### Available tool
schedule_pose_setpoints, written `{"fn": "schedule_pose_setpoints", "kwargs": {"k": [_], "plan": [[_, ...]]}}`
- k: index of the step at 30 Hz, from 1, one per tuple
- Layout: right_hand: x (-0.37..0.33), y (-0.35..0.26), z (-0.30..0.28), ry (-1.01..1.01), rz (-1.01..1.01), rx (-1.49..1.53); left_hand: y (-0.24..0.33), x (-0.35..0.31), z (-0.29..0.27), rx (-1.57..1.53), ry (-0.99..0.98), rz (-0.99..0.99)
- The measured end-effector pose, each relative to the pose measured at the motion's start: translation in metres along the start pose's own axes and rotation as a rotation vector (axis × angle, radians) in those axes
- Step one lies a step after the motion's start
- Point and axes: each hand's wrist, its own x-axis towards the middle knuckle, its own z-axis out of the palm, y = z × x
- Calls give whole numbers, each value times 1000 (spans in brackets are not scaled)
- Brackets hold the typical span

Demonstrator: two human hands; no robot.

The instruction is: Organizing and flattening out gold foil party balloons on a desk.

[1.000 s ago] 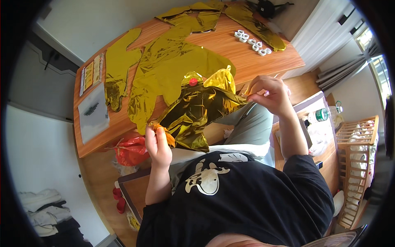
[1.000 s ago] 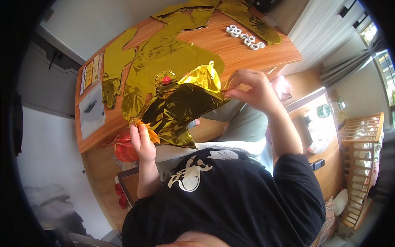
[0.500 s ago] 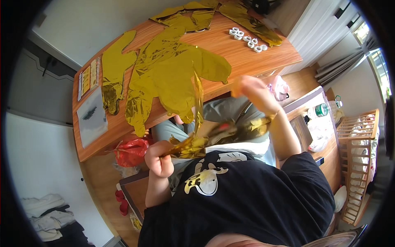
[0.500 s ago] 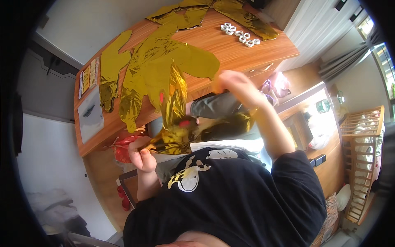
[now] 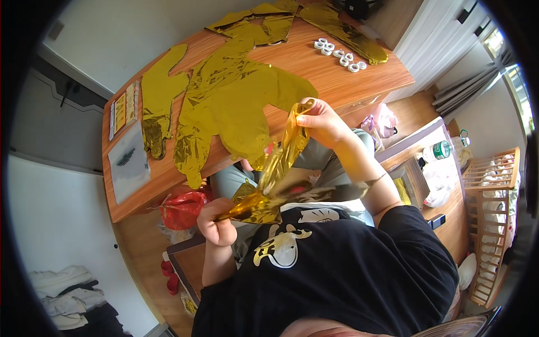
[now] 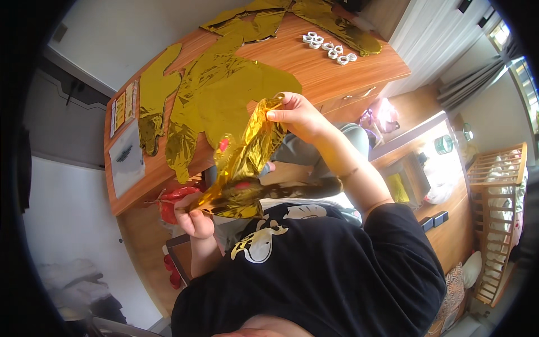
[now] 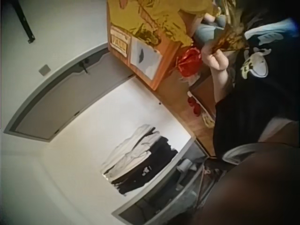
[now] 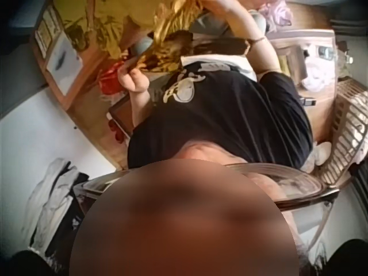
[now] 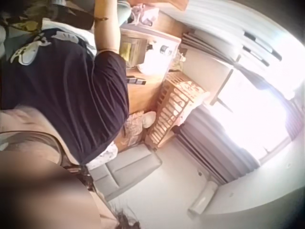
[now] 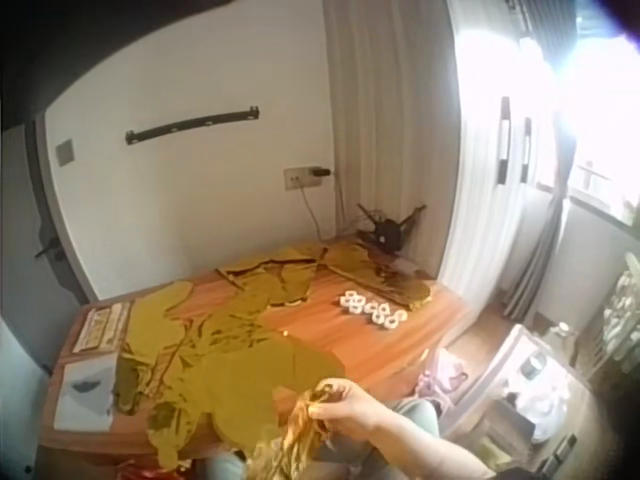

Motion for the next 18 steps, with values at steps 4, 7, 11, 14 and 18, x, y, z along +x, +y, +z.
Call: {"fn": "schedule_pose_setpoints", "kwargs": {"k": [4,7,11,14,18], "plan": [[-6,-3,-4,39,-52,43,-6,-2,0,164,101,-44],[-13,-4,-9,86,-63,-9,-8,5,2,241,140,-63],[-28,-4,-27,142,-114,-49,-2,19,4,234,127,-223],[-43,-10,-16,128,-98,38,-4,22,5,195,180,-287],[-49,-4,-29,76,-149,47,-10,27,7,178,238,-333]]}}
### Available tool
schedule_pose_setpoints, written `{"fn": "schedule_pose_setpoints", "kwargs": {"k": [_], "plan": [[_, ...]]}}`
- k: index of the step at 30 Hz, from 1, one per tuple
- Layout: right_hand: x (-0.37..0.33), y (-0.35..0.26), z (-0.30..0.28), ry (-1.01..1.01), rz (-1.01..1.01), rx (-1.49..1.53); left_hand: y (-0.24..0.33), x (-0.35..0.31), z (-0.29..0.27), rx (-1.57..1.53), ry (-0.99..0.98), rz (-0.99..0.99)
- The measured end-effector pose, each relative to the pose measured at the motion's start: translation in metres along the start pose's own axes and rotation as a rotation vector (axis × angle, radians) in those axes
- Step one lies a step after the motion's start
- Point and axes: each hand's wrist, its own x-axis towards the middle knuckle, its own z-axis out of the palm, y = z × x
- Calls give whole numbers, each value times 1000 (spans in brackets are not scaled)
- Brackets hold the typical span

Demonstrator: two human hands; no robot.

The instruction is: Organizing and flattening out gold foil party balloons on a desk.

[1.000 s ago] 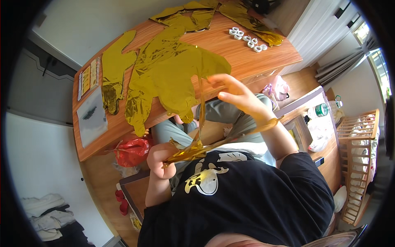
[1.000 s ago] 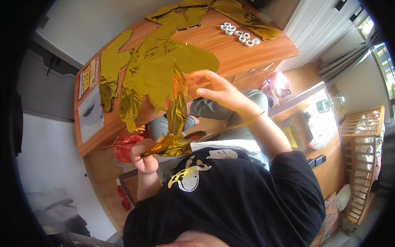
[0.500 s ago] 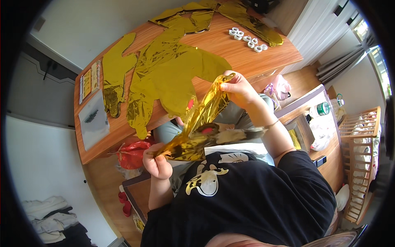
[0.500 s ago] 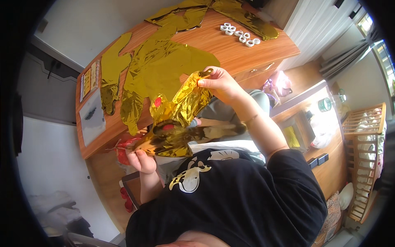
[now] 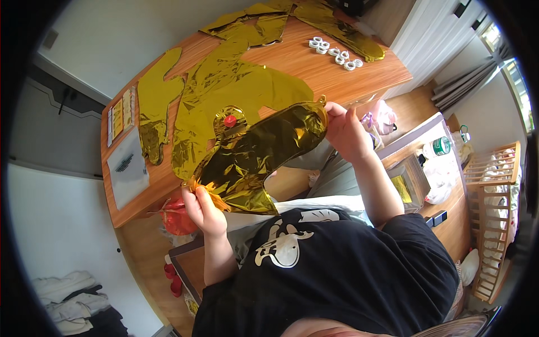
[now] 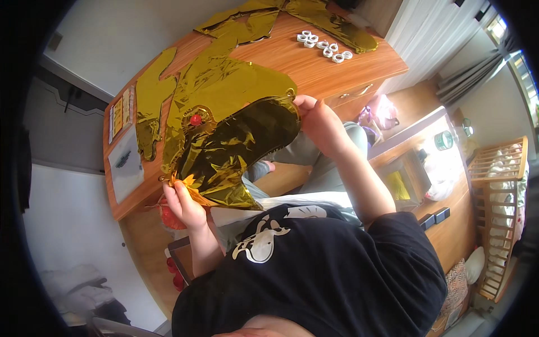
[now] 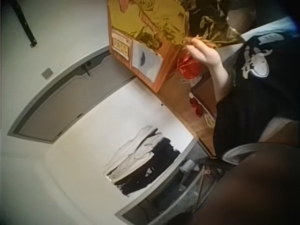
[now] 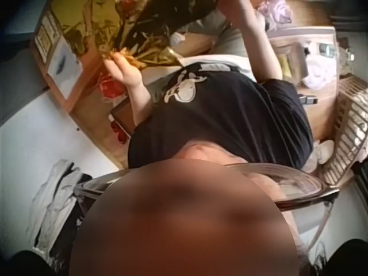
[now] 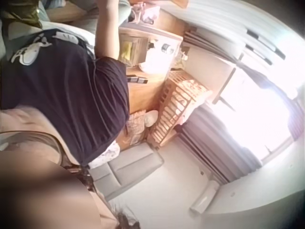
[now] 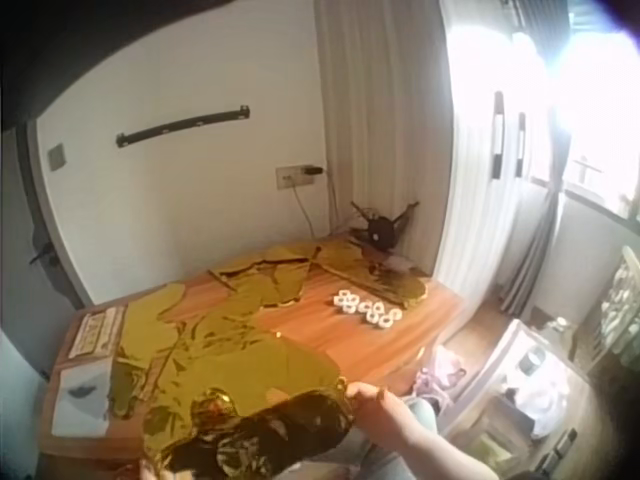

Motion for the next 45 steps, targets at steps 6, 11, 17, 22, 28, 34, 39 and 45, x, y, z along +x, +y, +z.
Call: {"fn": "schedule_pose_setpoints", "kwargs": {"k": [6,11,17,22,28,34,39,45], "plan": [[-10,-10,28,202,-107,-305,-4,0,0,44,-13,-23],[-12,-12,30,235,-113,-338,-1,0,1,52,-16,-33],[-11,-15,40,254,-139,-357,-2,2,1,61,-12,-36],[-12,-16,41,251,-151,-390,-1,2,2,60,-12,-36],[-13,-16,43,256,-138,-383,0,-1,-1,35,-20,-47],[-49,-45,43,270,-266,-592,28,-21,-3,51,15,88],[-61,-87,89,159,-570,-703,78,-21,3,-253,-193,197],[12,-136,89,223,-667,-801,94,44,24,-304,-122,-82]]}}
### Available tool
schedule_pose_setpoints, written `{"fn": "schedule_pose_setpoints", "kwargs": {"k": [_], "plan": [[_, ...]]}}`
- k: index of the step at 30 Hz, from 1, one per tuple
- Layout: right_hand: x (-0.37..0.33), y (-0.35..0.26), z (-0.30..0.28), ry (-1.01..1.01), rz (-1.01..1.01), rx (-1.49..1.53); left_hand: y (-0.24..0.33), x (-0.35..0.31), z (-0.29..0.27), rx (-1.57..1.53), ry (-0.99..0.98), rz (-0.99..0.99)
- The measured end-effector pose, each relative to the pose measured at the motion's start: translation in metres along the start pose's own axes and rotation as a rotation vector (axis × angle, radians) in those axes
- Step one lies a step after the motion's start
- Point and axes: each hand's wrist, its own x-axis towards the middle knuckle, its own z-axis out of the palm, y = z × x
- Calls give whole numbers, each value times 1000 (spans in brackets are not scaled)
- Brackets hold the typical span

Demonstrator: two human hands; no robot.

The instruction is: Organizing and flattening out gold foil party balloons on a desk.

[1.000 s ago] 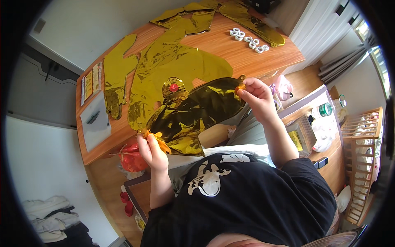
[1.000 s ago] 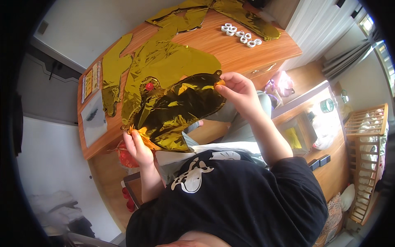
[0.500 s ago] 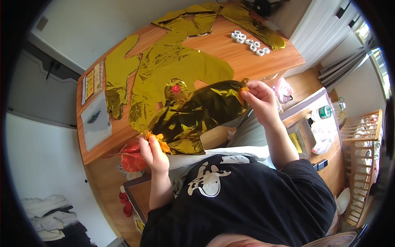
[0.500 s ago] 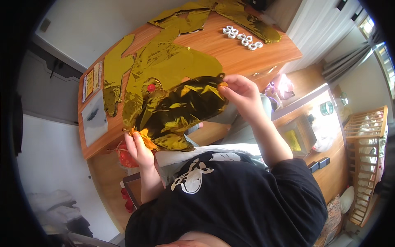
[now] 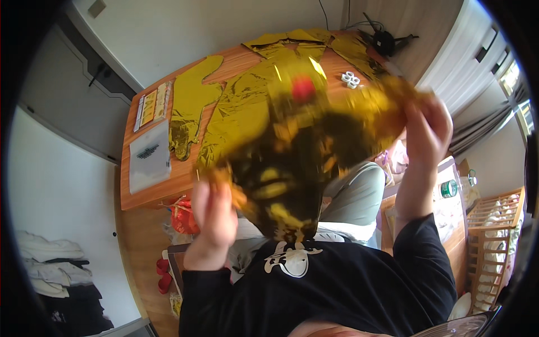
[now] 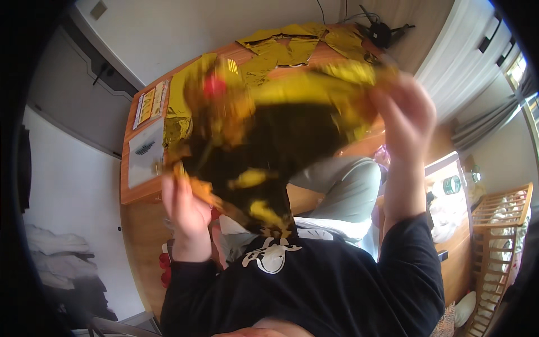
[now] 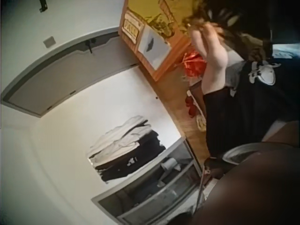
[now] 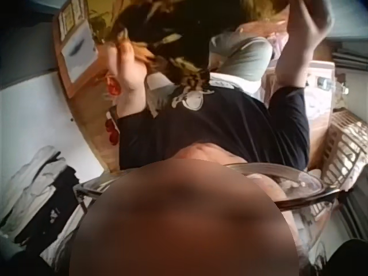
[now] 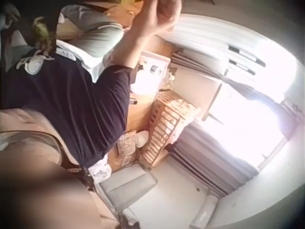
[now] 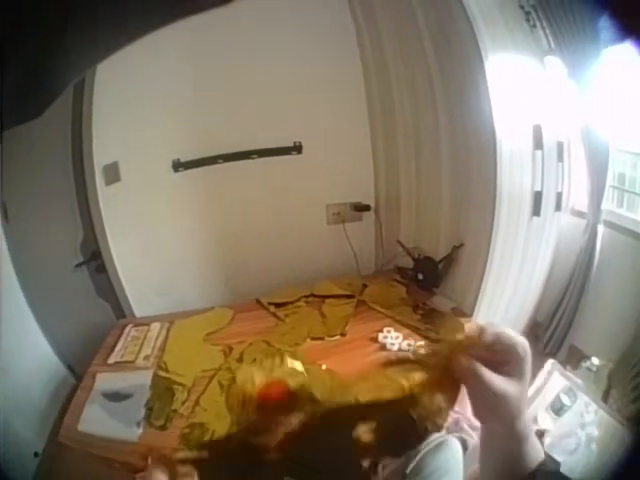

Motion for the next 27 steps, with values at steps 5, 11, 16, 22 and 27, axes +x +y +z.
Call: {"fn": "schedule_pose_setpoints", "kwargs": {"k": [5,11,16,22,27], "plan": [[116,65,72,-90,16,-141,-31,135,-6,-34,53,-101],[189,245,114,-250,92,-533,-161,241,-42,345,132,-291],[192,337,133,-398,189,-721,-229,264,-83,782,-5,-224],[184,369,134,-433,233,-725,-204,270,-83,1213,-218,-376],[187,371,138,-487,225,-766,-186,264,-91,1270,-249,-364]]}}
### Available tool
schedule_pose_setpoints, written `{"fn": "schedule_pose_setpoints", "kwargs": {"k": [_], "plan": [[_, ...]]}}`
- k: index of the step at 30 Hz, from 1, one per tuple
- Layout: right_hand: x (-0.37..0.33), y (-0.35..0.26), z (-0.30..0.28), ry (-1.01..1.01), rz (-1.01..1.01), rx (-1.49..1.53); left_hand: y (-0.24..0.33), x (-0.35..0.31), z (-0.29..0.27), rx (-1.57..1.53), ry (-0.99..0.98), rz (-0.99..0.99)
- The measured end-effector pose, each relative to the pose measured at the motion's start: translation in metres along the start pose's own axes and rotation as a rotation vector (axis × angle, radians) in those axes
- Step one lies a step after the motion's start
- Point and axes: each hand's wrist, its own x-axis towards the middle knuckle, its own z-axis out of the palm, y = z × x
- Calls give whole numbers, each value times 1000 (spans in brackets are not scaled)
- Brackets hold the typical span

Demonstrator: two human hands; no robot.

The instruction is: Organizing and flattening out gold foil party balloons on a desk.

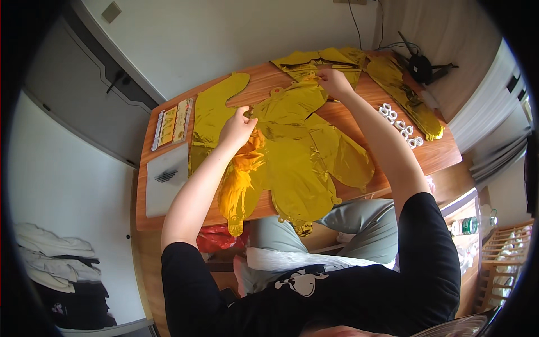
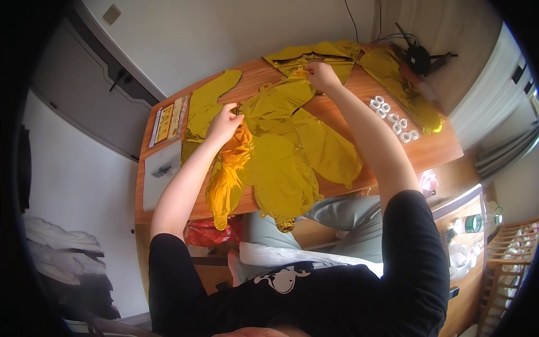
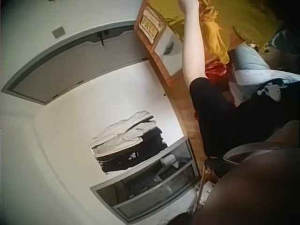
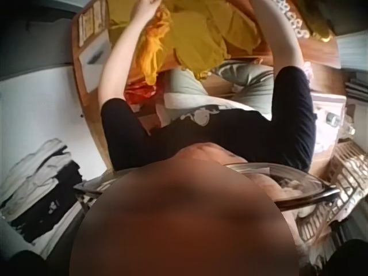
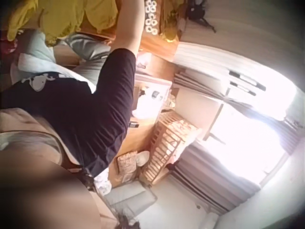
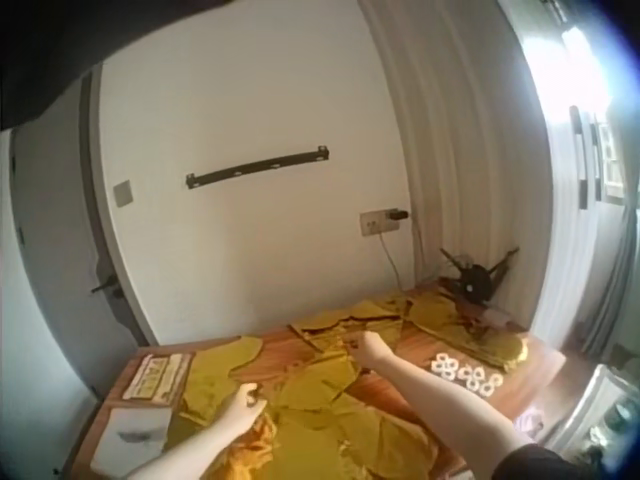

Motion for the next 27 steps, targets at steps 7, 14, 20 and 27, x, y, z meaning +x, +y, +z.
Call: {"fn": "schedule_pose_setpoints", "kwargs": {"k": [7,14,20,27], "plan": [[-3,-8,7,43,-43,-70,-17,-15,4,189,143,308],[3,-2,7,141,14,-33,-8,-30,11,286,116,296],[2,-15,12,127,24,-50,-12,-46,7,299,70,326],[1,-15,12,92,7,-95,-11,-49,8,253,56,356]]}}
